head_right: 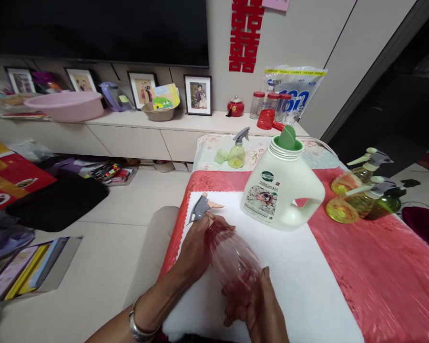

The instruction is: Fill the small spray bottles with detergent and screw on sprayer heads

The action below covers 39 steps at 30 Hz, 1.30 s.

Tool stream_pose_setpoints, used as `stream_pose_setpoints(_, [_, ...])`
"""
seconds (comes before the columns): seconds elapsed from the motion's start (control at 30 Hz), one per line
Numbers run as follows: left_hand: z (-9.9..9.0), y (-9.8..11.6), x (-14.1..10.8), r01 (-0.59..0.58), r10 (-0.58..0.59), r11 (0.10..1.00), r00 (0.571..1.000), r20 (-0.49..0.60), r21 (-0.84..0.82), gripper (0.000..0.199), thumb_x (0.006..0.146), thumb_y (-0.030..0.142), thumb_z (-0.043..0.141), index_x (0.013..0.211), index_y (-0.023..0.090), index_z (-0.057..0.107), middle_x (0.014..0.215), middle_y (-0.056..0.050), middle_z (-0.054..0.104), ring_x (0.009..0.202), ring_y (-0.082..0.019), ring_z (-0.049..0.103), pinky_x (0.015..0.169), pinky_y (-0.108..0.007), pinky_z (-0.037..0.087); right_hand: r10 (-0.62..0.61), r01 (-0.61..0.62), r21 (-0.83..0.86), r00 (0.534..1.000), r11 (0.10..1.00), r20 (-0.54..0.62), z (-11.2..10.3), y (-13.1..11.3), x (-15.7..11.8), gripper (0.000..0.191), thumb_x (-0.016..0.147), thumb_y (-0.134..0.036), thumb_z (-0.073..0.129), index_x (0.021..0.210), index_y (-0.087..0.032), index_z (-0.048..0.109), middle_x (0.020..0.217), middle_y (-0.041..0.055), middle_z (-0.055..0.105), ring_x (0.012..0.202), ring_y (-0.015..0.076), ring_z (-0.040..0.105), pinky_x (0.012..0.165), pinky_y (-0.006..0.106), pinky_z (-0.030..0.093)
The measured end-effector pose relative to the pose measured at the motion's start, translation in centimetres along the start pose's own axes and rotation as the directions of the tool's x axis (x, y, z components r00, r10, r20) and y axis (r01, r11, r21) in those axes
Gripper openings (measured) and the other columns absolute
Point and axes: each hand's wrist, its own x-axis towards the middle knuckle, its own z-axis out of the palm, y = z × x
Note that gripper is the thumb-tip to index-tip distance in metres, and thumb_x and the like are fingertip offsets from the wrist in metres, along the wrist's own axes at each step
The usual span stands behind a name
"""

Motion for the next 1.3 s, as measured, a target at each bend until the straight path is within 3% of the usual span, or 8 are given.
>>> stream_pose_setpoints(0.13, [0.1, -0.5, 0.1, 0.027, -0.025, 0.999, 0.990, -0.138, 0.019, 0.036, 0.091, 0.048, 0.060, 0.074, 0.016, 0.066, 0.071, -0.003, 0.071, 0.071, -0.017, 0.069, 0.073, -0.028, 0.053, -0.215, 0.195, -0.167, 0.970, 0.967, -0.114, 0.5, -1.4, -1.1, 0.088, 0.091, -0.077, 0.055, 0.156, -0.023, 0.032, 0.138, 0.0141, 0.047, 0.103, 0.0263, 0.062, 0.080, 0.035, 0.058])
stream_pose_setpoints(0.27, [0.4, -0.7, -0.1, 0.008, 0.009, 0.997, 0.975, -0.222, 0.075, 0.040, 0.089, 0.053, 0.060, 0.074, 0.016, 0.064, 0.070, -0.004, 0.071, 0.068, -0.017, 0.068, 0.072, -0.028, 0.052, -0.599, 0.478, -0.576, 0.800, 0.664, -0.028, 0.7, -1.6, -2.0, 0.064, 0.103, -0.065, 0.042, 0.154, -0.030, 0.032, 0.151, 0.0081, 0.031, 0.110, 0.0208, 0.059, 0.087, 0.029, 0.057])
stream_pose_setpoints(0.47, [0.8, -0.5, -0.4, -0.011, 0.042, 0.992, 0.970, -0.240, 0.129, 0.032, 0.090, 0.045, 0.057, 0.074, 0.018, 0.062, 0.071, -0.002, 0.069, 0.070, -0.017, 0.068, 0.073, -0.029, 0.052, -0.628, 0.515, -0.646, 0.775, 0.563, 0.069, 1.5, -1.1, -2.3, 0.087, 0.094, -0.048, 0.061, 0.161, -0.034, 0.007, 0.149, 0.0095, 0.030, 0.102, 0.0180, 0.059, 0.077, 0.027, 0.059])
stream_pose_setpoints(0.73, [1.1, -0.2, -0.1, 0.117, -0.148, 0.969, 0.980, -0.130, -0.220, 0.027, 0.083, 0.043, 0.070, 0.080, 0.017, 0.064, 0.078, -0.005, 0.075, 0.076, -0.019, 0.070, 0.085, -0.035, 0.055, -0.636, 0.549, -0.554, 0.771, 0.626, 0.045, 0.5, -1.2, -2.1, 0.071, 0.090, -0.049, 0.067, 0.147, -0.029, 0.031, 0.144, 0.0084, 0.038, 0.102, 0.0148, 0.061, 0.085, 0.023, 0.059])
stream_pose_setpoints(0.93, [1.0, -0.2, -0.3, 0.117, -0.123, 0.982, 0.992, -0.033, -0.145, 0.029, 0.088, 0.043, 0.066, 0.078, 0.016, 0.068, 0.085, -0.007, 0.076, 0.081, -0.020, 0.071, 0.082, -0.034, 0.054, -0.730, 0.593, -0.630, 0.681, 0.502, 0.060, -0.5, -0.1, -1.3, 0.079, 0.081, -0.051, 0.075, 0.144, -0.021, 0.037, 0.142, 0.0116, 0.041, 0.113, 0.0237, 0.058, 0.097, 0.035, 0.054])
stream_pose_setpoints(1.03, [0.8, -0.3, -0.5, 0.077, -0.075, 0.992, 0.997, 0.030, -0.095, 0.030, 0.093, 0.042, 0.059, 0.080, 0.016, 0.070, 0.087, -0.007, 0.076, 0.084, -0.021, 0.070, 0.086, -0.035, 0.053, -0.621, 0.523, -0.473, 0.781, 0.709, -0.067, 0.4, -0.5, -1.5, 0.086, 0.079, -0.058, 0.078, 0.144, -0.022, 0.035, 0.142, 0.0126, 0.043, 0.111, 0.0235, 0.059, 0.091, 0.033, 0.055])
stream_pose_setpoints(1.17, [0.3, -0.5, -0.6, 0.021, -0.016, 0.999, 0.991, 0.135, -0.038, 0.034, 0.095, 0.044, 0.056, 0.083, 0.017, 0.073, 0.089, -0.008, 0.077, 0.091, -0.024, 0.071, 0.093, -0.039, 0.052, -0.094, 0.098, 0.122, 0.995, 0.988, -0.039, 1.8, -2.1, -1.8, 0.095, 0.076, -0.080, 0.070, 0.138, -0.015, 0.039, 0.114, 0.0157, 0.059, 0.079, 0.0205, 0.063, 0.060, 0.027, 0.053])
stream_pose_setpoints(1.3, [0.1, -0.7, -0.7, -0.031, 0.021, 0.998, 0.979, 0.204, 0.046, 0.036, 0.095, 0.045, 0.055, 0.082, 0.018, 0.074, 0.084, -0.008, 0.076, 0.093, -0.026, 0.071, 0.096, -0.042, 0.050, 0.173, -0.220, 0.330, 0.971, 0.918, 0.166, 1.8, -2.6, -1.7, 0.087, 0.086, -0.086, 0.052, 0.123, -0.007, 0.051, 0.098, 0.0174, 0.061, 0.061, 0.0160, 0.058, 0.051, 0.023, 0.045])
